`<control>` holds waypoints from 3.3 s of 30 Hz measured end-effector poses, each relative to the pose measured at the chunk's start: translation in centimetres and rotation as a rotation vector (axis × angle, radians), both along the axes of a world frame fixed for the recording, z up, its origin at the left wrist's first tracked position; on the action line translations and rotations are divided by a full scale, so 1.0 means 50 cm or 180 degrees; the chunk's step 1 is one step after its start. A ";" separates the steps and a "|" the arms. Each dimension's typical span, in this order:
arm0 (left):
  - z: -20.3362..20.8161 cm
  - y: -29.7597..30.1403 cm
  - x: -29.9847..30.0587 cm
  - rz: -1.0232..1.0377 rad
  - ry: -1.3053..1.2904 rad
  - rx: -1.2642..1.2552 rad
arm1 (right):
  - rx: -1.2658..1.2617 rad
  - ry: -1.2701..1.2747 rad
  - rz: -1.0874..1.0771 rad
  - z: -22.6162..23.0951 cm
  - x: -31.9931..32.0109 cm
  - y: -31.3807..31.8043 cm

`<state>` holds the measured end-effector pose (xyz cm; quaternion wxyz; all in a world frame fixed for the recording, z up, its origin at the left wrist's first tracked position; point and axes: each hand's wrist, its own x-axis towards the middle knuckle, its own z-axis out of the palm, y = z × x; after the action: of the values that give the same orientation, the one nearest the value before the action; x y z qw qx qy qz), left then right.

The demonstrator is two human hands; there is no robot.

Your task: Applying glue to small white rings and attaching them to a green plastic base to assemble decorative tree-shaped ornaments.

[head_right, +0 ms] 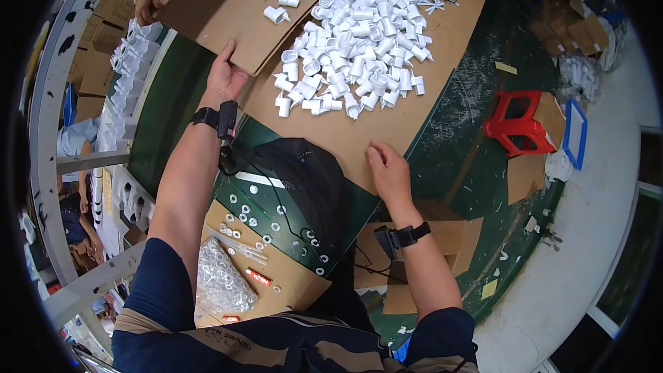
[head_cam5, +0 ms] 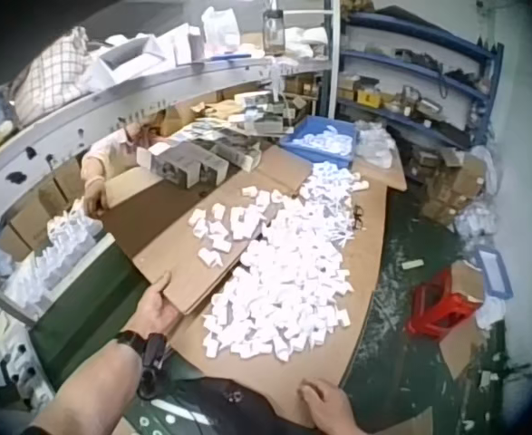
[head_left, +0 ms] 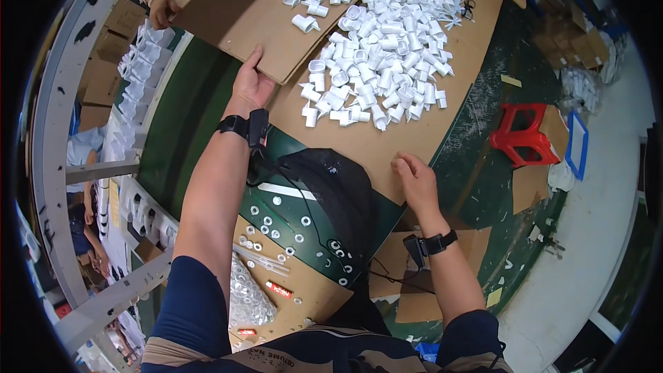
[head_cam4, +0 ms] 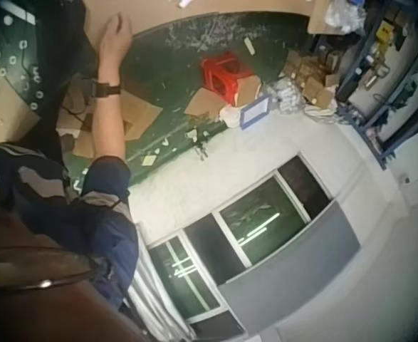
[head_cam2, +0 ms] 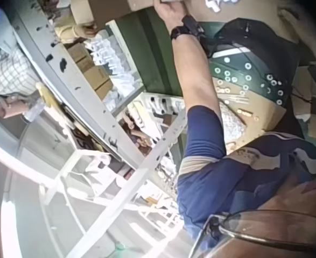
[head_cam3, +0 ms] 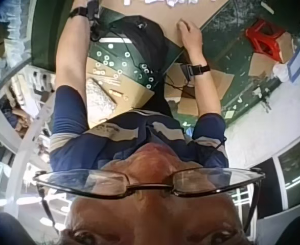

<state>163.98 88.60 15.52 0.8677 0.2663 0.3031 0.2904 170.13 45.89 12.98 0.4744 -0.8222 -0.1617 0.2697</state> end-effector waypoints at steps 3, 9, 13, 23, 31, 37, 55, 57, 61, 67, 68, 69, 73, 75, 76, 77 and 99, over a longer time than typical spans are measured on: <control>-0.003 0.013 0.011 -0.0106 -0.0079 0.0002 | 0.0061 0.0036 -0.0042 -0.005 -0.005 0.012; 0.026 0.014 0.021 0.0023 -0.0055 0.0087 | 0.0225 0.0061 -0.0140 -0.008 -0.013 0.027; 0.030 0.012 0.006 0.0051 -0.0072 0.0052 | 0.0161 0.0065 -0.0154 -0.007 -0.023 0.030; 0.033 0.002 0.005 0.0014 -0.0082 0.0078 | 0.0130 0.0023 -0.0195 -0.010 -0.017 0.021; 0.036 0.007 0.048 -0.0069 -0.0093 0.0194 | 0.0215 -0.0074 -0.0261 -0.046 0.029 0.002; 0.024 -0.003 0.079 -0.0042 -0.0020 0.0284 | 0.0388 0.0082 -0.0477 -0.082 0.078 -0.032; 0.121 0.005 0.095 -0.0557 -0.0636 0.0500 | 0.0558 -0.0050 -0.0467 -0.104 0.128 -0.063; 0.124 0.001 0.090 -0.0538 -0.0590 0.0566 | 0.0574 -0.0020 -0.0479 -0.101 0.134 -0.064; 0.121 -0.012 0.075 -0.0538 -0.0518 0.0603 | 0.0555 -0.0097 -0.0413 -0.097 0.155 -0.066; 0.105 -0.019 0.052 -0.0629 -0.0796 0.0297 | 0.0428 -0.0141 -0.0407 -0.067 0.153 -0.056; 0.105 -0.020 0.049 -0.0626 -0.0813 0.0207 | 0.0438 -0.0103 -0.0426 -0.060 0.156 -0.051; 0.106 -0.021 0.044 -0.0606 -0.0842 0.0213 | 0.0441 -0.0132 -0.0404 -0.051 0.162 -0.046; 0.129 -0.033 0.017 -0.0672 -0.0708 0.0325 | 0.0747 -0.0262 -0.0642 0.045 0.177 0.005; 0.141 -0.038 0.009 -0.0673 -0.0635 0.0336 | 0.1478 -0.0203 -0.0775 0.109 0.213 0.078; 0.144 -0.043 0.012 -0.0677 -0.0637 0.0338 | 0.1790 -0.0155 -0.0681 0.124 0.239 0.114; 0.156 -0.045 0.008 -0.0655 -0.0671 0.0375 | 0.2149 -0.0058 -0.0569 0.133 0.259 0.160; 0.218 -0.185 -0.110 -0.0254 -0.0053 0.0399 | 0.3764 0.2555 -0.0410 0.282 0.236 0.441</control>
<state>158.46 79.33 26.42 0.8627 0.3296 0.2663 0.2762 181.92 67.94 27.06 0.8783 -0.2728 -0.0450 0.3900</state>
